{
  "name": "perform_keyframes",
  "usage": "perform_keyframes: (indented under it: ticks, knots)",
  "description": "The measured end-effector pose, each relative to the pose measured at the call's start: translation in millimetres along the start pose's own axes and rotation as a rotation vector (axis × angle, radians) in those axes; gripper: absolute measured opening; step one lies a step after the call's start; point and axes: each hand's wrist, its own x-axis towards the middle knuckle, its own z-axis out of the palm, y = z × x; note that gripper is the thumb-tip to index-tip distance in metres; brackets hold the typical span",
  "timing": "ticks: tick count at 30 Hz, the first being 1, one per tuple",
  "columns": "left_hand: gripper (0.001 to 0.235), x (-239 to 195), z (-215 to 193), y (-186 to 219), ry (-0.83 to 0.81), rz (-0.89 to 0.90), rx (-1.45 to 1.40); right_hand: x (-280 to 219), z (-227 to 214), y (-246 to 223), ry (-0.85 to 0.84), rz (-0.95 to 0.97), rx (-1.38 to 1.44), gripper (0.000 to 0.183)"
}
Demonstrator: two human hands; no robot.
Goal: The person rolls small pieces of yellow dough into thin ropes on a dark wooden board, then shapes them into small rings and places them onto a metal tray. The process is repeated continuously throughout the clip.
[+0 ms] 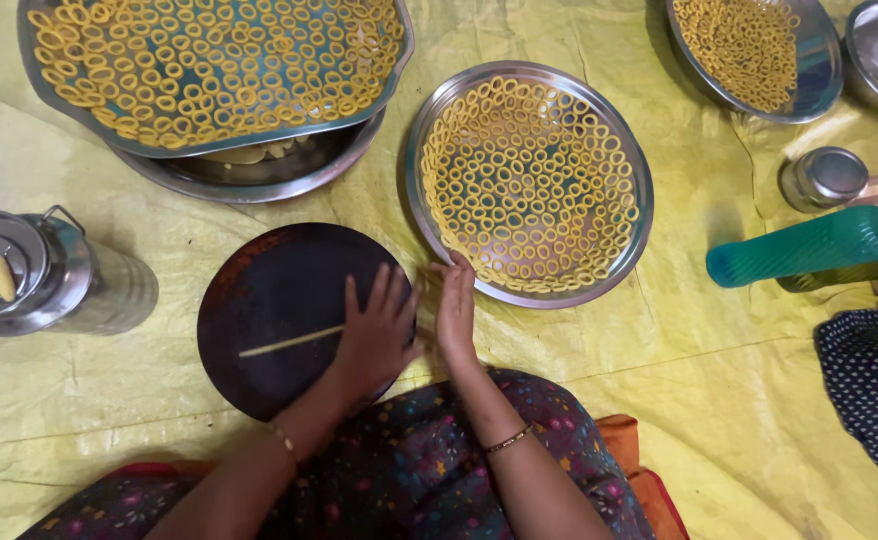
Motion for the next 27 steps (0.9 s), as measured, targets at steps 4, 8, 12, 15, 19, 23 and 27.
perform_keyframes:
  ticks: [4, 8, 12, 15, 19, 23, 27]
  knots:
    - [0.087, -14.3, -8.8, 14.0, -0.011, 0.021, -0.048, -2.0, 0.6, 2.3, 0.007, 0.020, -0.003, 0.059]
    - [0.085, 17.3, -10.0, -5.0, -0.047, -0.047, 0.088, -0.1, 2.5, 7.0, 0.002, -0.037, -0.006, 0.057]
    - [0.082, 54.5, -20.8, -44.2, 0.277, -0.249, 0.078, 0.3, 0.9, 7.8, -0.003, -0.008, -0.039, 0.056]
    - [0.072, 44.8, -33.5, -59.2, 0.359, -0.352, 0.031, -2.0, -1.4, 5.6, -0.022, -0.046, -0.048, 0.055]
    - [0.042, -18.5, -53.2, -71.3, 0.401, -0.383, -0.177, -2.7, -0.8, 5.8, -0.034, -0.020, -0.042, 0.045]
    - [0.005, -94.5, -69.8, -80.0, 0.350, -0.482, -0.313, -3.2, 0.3, 15.6, -0.048, -0.052, -0.092, 0.029]
    - [0.006, -124.0, -74.6, -105.5, 0.391, -0.577, -0.276, -4.8, 3.7, 27.0, -0.086, -0.077, -0.167, 0.028]
